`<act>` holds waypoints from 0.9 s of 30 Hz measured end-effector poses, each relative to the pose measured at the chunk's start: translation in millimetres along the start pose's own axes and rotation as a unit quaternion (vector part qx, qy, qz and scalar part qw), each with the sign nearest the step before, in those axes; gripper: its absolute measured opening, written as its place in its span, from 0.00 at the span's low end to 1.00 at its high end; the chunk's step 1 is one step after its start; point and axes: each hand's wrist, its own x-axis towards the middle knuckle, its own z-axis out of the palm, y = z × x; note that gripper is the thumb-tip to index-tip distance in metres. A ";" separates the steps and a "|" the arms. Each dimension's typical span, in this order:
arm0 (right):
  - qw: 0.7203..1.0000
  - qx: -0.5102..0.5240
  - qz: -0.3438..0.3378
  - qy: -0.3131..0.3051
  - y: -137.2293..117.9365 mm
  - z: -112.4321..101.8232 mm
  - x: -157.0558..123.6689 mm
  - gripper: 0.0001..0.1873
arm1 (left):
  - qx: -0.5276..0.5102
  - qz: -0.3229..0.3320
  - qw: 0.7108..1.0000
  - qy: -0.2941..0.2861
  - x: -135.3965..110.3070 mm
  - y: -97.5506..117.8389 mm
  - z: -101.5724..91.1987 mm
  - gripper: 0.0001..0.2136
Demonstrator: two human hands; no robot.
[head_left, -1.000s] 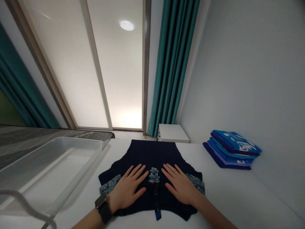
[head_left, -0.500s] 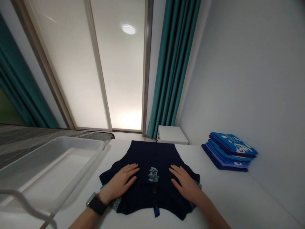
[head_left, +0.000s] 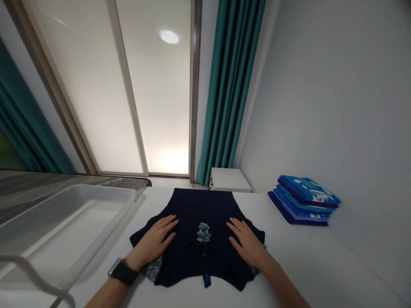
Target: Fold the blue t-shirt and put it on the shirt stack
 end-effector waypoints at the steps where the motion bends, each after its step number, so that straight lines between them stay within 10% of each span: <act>1: 1.000 0.001 0.000 0.002 0.2 0.2 0.0 0.28 | 0.001 0.000 1.000 -0.002 0.2 0.1 -0.2 0.20; 16: 1.000 -0.003 0.002 0.006 -1.5 1.0 0.6 0.27 | 0.030 0.006 0.999 0.016 6.0 15.6 -3.2 0.20; 27: 1.000 0.001 -0.003 -0.001 -0.3 0.4 2.0 0.28 | 0.003 0.116 0.993 -0.012 61.7 143.4 19.1 0.25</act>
